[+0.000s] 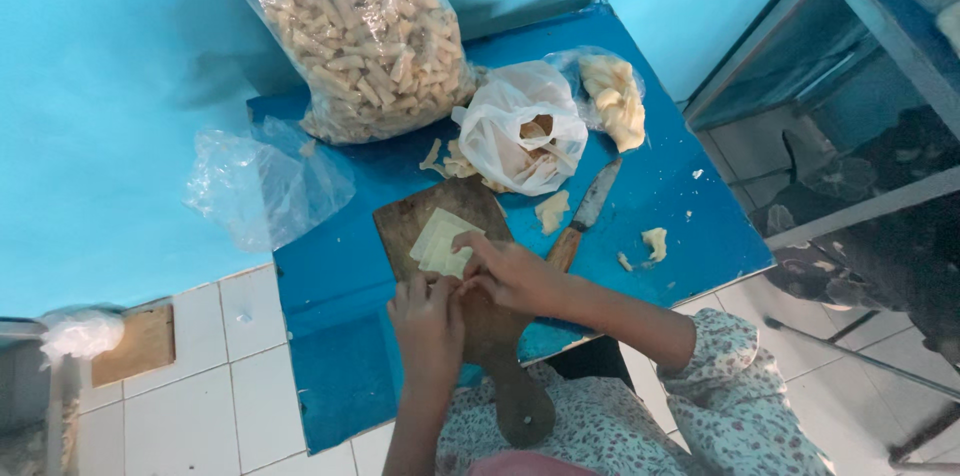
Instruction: The person cuts sheets of dough into small squares with a knife on a wooden cutting board, stacks the cut squares, and places dough scraps into a plastic bag on the table.
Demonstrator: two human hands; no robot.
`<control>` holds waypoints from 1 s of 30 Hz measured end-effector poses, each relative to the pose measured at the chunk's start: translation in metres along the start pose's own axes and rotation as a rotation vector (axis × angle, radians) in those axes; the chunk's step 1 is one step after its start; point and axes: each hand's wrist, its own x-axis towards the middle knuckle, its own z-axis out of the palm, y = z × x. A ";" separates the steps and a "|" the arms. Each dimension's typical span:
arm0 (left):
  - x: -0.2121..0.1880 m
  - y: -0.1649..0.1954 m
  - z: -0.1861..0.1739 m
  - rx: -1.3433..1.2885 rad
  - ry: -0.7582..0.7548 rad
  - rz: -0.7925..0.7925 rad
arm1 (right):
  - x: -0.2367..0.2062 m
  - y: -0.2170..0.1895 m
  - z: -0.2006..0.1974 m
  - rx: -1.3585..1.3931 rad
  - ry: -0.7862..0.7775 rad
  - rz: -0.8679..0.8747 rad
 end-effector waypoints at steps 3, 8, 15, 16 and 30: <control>0.002 -0.001 0.000 0.005 0.013 -0.014 | -0.002 -0.004 0.000 -0.103 0.108 -0.132; 0.004 -0.003 0.001 0.048 -0.017 -0.024 | -0.004 -0.004 0.000 -0.346 0.139 -0.390; 0.001 -0.006 0.003 0.082 0.036 0.022 | 0.004 0.001 0.001 -0.303 0.130 -0.322; 0.001 -0.006 0.004 0.092 0.031 0.020 | 0.004 0.001 0.001 -0.292 0.133 -0.307; 0.003 -0.008 0.010 0.136 0.054 -0.012 | 0.003 -0.003 0.008 -0.494 0.160 -0.430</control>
